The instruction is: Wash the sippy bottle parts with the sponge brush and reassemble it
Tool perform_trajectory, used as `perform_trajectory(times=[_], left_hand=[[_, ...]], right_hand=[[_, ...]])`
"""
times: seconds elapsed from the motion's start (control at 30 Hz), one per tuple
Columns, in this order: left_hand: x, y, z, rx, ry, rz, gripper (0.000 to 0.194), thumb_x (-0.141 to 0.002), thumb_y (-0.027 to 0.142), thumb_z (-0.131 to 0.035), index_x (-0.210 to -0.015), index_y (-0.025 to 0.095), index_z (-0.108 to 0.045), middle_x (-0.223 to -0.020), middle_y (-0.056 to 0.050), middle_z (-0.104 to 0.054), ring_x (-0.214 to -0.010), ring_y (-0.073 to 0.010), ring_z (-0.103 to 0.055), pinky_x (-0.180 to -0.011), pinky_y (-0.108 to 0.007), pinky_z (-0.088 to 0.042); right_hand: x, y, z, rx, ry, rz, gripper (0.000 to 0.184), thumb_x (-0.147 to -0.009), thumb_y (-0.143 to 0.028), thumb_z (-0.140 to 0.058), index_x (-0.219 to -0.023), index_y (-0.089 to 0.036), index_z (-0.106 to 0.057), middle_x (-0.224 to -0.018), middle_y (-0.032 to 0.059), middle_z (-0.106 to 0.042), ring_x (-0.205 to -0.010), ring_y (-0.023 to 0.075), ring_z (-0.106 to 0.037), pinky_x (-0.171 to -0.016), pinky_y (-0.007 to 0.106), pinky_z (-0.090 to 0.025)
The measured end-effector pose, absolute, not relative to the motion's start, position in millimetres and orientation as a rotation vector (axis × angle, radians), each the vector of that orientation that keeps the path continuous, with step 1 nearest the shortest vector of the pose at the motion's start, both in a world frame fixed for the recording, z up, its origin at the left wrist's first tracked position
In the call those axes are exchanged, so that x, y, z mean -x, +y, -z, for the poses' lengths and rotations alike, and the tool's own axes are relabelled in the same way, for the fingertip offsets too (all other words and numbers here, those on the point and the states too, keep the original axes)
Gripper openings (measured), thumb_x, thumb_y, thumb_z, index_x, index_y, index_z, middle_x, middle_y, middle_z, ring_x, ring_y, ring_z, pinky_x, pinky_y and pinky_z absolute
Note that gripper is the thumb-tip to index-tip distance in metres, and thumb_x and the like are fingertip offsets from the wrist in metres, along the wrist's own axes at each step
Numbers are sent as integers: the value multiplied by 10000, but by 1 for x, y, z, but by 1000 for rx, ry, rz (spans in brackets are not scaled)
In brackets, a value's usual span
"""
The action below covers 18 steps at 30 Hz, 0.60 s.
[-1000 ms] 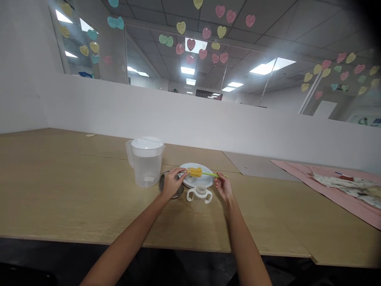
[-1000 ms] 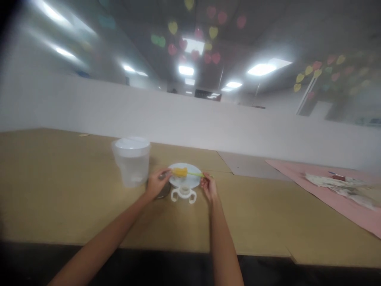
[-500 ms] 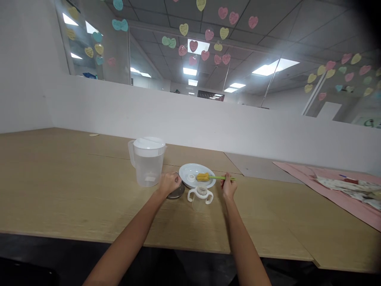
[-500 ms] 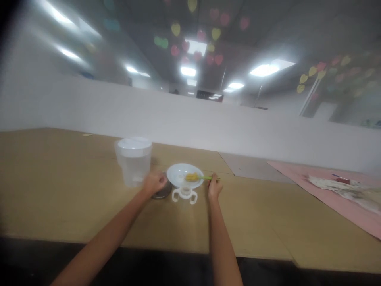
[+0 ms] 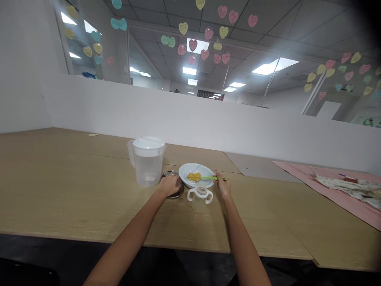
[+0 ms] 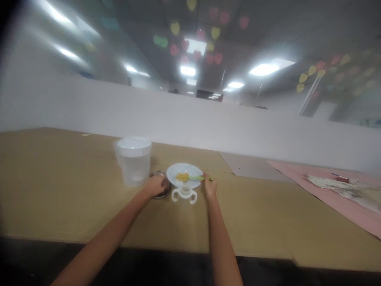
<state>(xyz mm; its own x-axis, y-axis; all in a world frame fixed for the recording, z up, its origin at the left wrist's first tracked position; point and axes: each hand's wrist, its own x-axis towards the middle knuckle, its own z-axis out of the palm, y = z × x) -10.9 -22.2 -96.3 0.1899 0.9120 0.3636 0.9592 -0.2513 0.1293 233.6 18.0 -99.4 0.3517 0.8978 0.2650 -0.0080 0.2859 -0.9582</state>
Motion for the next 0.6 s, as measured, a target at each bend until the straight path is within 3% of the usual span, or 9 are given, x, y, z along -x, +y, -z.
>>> perform_trajectory(times=[0.2,0.33,0.43,0.6], left_hand=[[11,-23,97,2283,-1871,545,286,-760,319,-439,-939,152,-586,-921,-137,-629,-824,-261,-600,-679,-344,-447],[9,-25,91,2100,-1840,756,317,-825,323,-363,-954,133,-580,-928,-136,-611,-860,-254,-573,-725,-356,-438],[2,-28,88,2136,-1613,936,345,-863,308,-312,-1042,142,-556,-974,-117,-602,-927,-230,-541,-808,-355,-416],[-15,-31,97,2487,-1201,927,365,-884,304,-314,-1199,201,-467,-1187,-59,-540,-1087,-198,-467,-930,-354,-360]], right_hand=[[-239,23,104,1125,-901,-759,395,-672,-507,-550,-516,-145,-577,-331,-60,-376,-312,58,-292,-333,214,-207],[-241,26,106,1100,-883,-772,399,-679,-520,-529,-505,-162,-534,-308,-73,-342,-290,61,-281,-326,217,-214],[-241,26,105,1074,-873,-794,393,-676,-522,-531,-511,-167,-509,-304,-79,-337,-283,59,-275,-319,214,-211],[-239,24,103,999,-838,-880,360,-695,-480,-523,-505,-182,-456,-291,-96,-286,-263,51,-235,-297,205,-173]])
